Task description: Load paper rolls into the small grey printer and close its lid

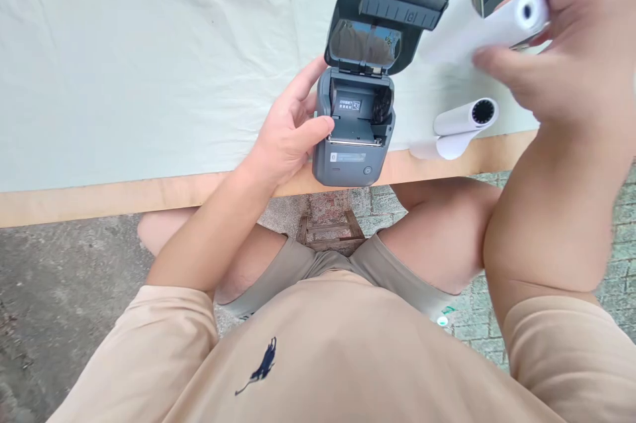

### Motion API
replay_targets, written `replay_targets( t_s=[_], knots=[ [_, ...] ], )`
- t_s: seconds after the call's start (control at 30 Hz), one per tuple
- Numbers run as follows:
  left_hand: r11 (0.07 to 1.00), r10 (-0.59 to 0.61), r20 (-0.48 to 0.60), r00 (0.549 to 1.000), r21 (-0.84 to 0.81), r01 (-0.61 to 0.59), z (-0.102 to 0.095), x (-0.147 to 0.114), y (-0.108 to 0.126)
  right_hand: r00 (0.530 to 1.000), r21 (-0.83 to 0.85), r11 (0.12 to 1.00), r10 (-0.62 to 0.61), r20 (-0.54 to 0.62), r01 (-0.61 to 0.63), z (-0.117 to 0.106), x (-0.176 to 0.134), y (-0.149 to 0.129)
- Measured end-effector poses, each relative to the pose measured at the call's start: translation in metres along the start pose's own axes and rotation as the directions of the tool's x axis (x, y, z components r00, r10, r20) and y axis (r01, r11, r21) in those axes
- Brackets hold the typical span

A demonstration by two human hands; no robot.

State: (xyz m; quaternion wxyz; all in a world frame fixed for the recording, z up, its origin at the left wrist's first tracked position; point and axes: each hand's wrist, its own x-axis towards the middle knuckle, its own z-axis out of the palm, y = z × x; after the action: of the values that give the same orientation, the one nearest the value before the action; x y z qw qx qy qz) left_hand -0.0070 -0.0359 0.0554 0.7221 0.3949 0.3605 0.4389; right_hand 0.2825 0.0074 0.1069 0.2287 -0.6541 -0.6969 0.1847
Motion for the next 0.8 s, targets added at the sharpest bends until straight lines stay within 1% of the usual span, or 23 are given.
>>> replay_targets(
  t_s=[0.07, 0.1, 0.13, 0.17, 0.2, 0.23, 0.27, 0.3, 0.33, 0.37, 0.4, 0.43, 0.47, 0.53, 0.7, 0.8],
  knots=[
    [0.999, -0.033, -0.035, 0.999, -0.022, 0.033, 0.004, -0.002, 0.004, 0.998, -0.01, 0.998, 0.068, -0.007, -0.068, 0.003, 0.0, 0.005],
    [0.998, -0.046, -0.049, 0.998, -0.037, 0.044, 0.005, -0.002, 0.005, 0.998, 0.017, 0.998, 0.063, -0.006, -0.063, 0.002, -0.002, 0.005],
    [0.997, -0.058, -0.062, 0.996, -0.052, 0.055, 0.006, -0.002, 0.006, 0.999, 0.086, 0.996, 0.021, -0.034, -0.018, -0.001, -0.007, 0.005],
    [0.996, -0.069, -0.072, 0.995, -0.064, 0.064, 0.007, -0.003, 0.006, 0.993, 0.176, 0.983, -0.039, -0.11, 0.058, -0.005, -0.012, 0.006],
    [0.995, -0.077, -0.076, 0.994, -0.071, 0.071, 0.007, -0.003, 0.006, 0.974, 0.256, 0.955, -0.094, -0.208, 0.147, -0.011, -0.017, 0.007],
    [0.995, -0.08, -0.072, 0.994, -0.073, 0.074, 0.006, -0.003, 0.006, 0.954, 0.316, 0.923, -0.135, -0.267, 0.219, -0.016, -0.022, 0.011],
    [0.995, -0.078, -0.063, 0.995, -0.069, 0.073, 0.006, -0.003, 0.006, 0.953, 0.356, 0.901, -0.162, -0.257, 0.249, -0.021, -0.026, 0.015],
    [0.996, -0.071, -0.05, 0.996, -0.06, 0.068, 0.005, -0.002, 0.005, 0.969, 0.375, 0.898, -0.174, -0.177, 0.23, -0.025, -0.029, 0.021],
    [0.997, -0.062, -0.032, 0.998, -0.049, 0.061, 0.004, -0.002, 0.004, 0.985, 0.367, 0.915, -0.17, -0.024, 0.167, -0.028, -0.031, 0.027],
    [0.998, -0.054, -0.015, 0.998, -0.036, 0.054, 0.003, -0.002, 0.004, 0.977, 0.35, 0.932, -0.155, 0.149, 0.095, -0.029, -0.032, 0.033],
    [0.999, -0.049, 0.0, 0.999, -0.023, 0.049, 0.001, -0.002, 0.003, 0.946, 0.336, 0.941, -0.144, 0.289, 0.04, -0.027, -0.033, 0.039],
    [0.999, -0.044, 0.015, 0.999, -0.014, 0.044, 0.0, -0.002, 0.003, 0.919, 0.326, 0.945, -0.136, 0.371, 0.008, -0.025, -0.033, 0.044],
    [0.999, -0.039, 0.033, 0.999, -0.01, 0.04, -0.001, -0.001, 0.002, 0.907, 0.314, 0.949, -0.127, 0.402, -0.006, -0.022, -0.033, 0.048],
    [0.999, -0.031, 0.054, 0.998, -0.015, 0.032, -0.002, -0.001, 0.001, 0.903, 0.289, 0.957, -0.11, 0.414, -0.016, -0.014, -0.033, 0.052],
    [0.999, 0.017, 0.072, 0.997, -0.053, -0.013, -0.001, -0.001, 0.0, 0.933, 0.235, 0.972, -0.1, 0.347, 0.017, -0.003, -0.034, 0.047],
    [0.998, 0.033, 0.088, 0.996, -0.061, -0.028, 0.0, -0.002, -0.002, 0.962, 0.254, 0.961, -0.165, 0.219, 0.107, -0.001, -0.035, 0.039]
  ],
)
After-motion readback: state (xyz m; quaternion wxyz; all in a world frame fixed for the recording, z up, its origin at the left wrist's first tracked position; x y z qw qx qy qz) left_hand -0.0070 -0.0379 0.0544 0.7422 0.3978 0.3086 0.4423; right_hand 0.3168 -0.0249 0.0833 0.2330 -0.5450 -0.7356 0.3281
